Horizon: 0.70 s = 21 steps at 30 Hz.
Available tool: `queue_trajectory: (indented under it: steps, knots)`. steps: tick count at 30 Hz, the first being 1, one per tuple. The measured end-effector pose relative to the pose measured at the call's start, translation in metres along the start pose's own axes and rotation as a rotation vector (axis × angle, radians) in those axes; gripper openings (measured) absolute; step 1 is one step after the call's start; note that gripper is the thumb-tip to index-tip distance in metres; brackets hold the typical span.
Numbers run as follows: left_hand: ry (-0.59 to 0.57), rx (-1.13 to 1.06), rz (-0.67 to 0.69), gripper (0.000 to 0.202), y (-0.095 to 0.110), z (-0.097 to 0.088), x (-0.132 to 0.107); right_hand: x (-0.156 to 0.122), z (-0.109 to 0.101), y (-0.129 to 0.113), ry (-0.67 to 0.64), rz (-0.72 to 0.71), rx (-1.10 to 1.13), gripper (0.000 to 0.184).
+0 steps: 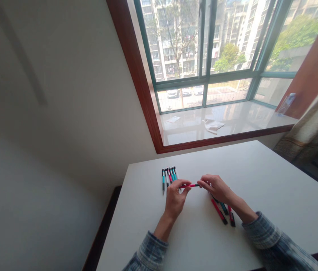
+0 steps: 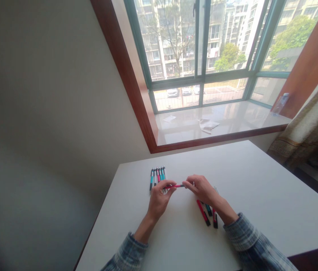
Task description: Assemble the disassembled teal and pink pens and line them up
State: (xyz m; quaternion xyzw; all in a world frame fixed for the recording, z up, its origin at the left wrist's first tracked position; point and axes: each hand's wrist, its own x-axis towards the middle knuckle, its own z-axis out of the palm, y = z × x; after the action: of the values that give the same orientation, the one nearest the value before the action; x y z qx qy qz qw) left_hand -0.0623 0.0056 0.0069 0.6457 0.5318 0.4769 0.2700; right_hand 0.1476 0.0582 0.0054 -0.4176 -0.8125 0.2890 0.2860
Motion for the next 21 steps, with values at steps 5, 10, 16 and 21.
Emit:
queue_trajectory:
  steps: [5,10,16,21]
  knots:
    - [0.018,0.033,0.03,0.018,-0.0027,-0.0023,0.0008,-0.0005,-0.0003,-0.0019,0.008,0.002,0.06,0.039]
    - [0.228,0.153,0.054,0.05,-0.0059,-0.0076,0.0027,-0.0025,0.0003,-0.005,-0.053,0.002,0.19,0.032]
    - [0.251,0.114,-0.04,0.057,-0.0073,-0.0097,0.0028,-0.0046,0.0047,-0.0083,-0.101,0.018,0.217,0.027]
    - [0.211,0.067,-0.06,0.054,-0.009,-0.0067,0.0022,-0.0049,0.006,-0.0097,-0.101,0.023,0.219,0.026]
